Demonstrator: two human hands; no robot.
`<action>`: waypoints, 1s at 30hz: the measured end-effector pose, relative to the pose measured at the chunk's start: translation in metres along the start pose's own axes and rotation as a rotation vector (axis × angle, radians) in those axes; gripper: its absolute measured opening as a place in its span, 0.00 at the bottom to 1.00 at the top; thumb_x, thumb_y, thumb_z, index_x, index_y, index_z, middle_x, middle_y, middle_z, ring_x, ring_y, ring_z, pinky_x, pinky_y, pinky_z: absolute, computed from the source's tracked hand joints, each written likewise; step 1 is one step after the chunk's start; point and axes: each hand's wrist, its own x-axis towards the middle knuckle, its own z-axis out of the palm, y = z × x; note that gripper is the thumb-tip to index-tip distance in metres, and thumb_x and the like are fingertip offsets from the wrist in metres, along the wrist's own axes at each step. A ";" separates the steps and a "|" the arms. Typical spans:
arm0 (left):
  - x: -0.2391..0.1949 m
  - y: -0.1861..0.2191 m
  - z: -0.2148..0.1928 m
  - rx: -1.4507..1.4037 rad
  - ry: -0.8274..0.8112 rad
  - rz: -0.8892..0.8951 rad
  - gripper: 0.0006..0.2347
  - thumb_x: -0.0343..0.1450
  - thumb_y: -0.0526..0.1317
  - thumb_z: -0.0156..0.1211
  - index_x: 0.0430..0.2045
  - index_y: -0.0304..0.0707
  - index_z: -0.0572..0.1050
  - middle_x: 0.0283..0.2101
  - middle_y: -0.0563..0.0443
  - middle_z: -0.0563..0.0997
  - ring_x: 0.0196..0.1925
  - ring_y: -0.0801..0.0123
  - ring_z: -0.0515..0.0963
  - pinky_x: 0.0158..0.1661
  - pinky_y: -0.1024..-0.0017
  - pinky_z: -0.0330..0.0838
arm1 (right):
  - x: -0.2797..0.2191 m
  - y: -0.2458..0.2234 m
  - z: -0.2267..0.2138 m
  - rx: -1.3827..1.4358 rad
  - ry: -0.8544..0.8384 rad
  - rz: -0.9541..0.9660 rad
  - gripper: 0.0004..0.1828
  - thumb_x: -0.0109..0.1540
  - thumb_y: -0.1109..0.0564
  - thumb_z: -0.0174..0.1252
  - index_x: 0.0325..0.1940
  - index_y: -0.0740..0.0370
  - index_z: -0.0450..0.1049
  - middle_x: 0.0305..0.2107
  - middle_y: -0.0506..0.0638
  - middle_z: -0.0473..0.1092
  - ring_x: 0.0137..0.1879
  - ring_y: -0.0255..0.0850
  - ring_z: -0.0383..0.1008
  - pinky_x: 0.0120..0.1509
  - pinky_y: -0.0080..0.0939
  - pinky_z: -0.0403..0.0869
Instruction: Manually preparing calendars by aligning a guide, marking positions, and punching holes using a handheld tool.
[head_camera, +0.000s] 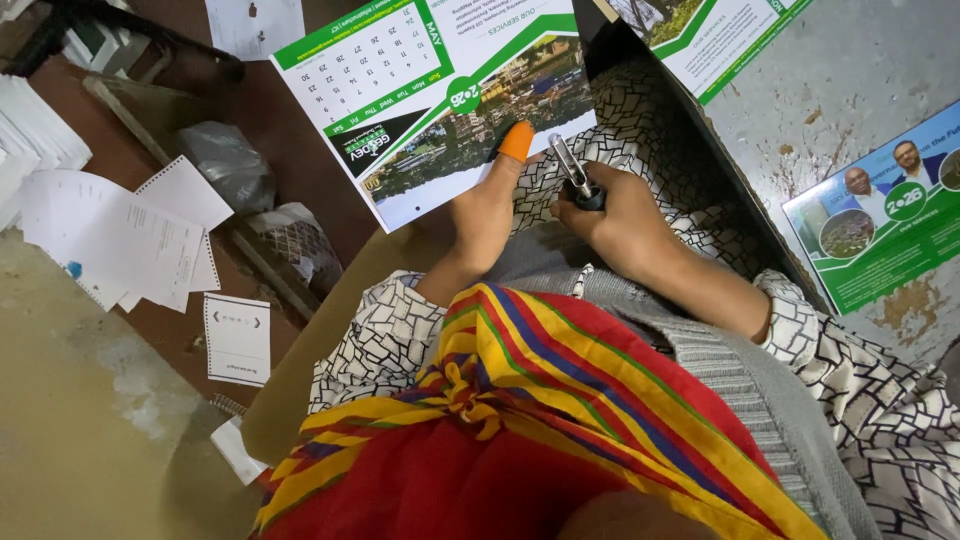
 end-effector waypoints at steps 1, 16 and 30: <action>0.000 0.001 0.000 0.000 0.000 0.000 0.07 0.69 0.31 0.63 0.37 0.25 0.79 0.38 0.45 0.81 0.44 0.79 0.70 0.53 0.72 0.70 | -0.001 -0.001 0.000 0.000 0.000 0.000 0.11 0.55 0.52 0.62 0.36 0.60 0.75 0.21 0.57 0.69 0.28 0.47 0.68 0.32 0.41 0.65; 0.004 -0.015 -0.006 -0.135 -0.038 0.081 0.10 0.67 0.27 0.65 0.42 0.29 0.77 0.41 0.46 0.80 0.43 0.74 0.78 0.49 0.67 0.77 | -0.001 0.000 0.001 0.009 0.007 -0.046 0.10 0.54 0.53 0.61 0.35 0.60 0.75 0.21 0.59 0.69 0.28 0.50 0.69 0.33 0.43 0.67; 0.002 -0.013 -0.004 -0.144 -0.016 0.051 0.08 0.69 0.29 0.64 0.40 0.27 0.78 0.43 0.47 0.80 0.46 0.73 0.77 0.51 0.63 0.77 | 0.003 0.005 0.001 -0.005 -0.002 -0.035 0.10 0.55 0.51 0.62 0.36 0.57 0.76 0.23 0.59 0.70 0.31 0.53 0.71 0.36 0.47 0.68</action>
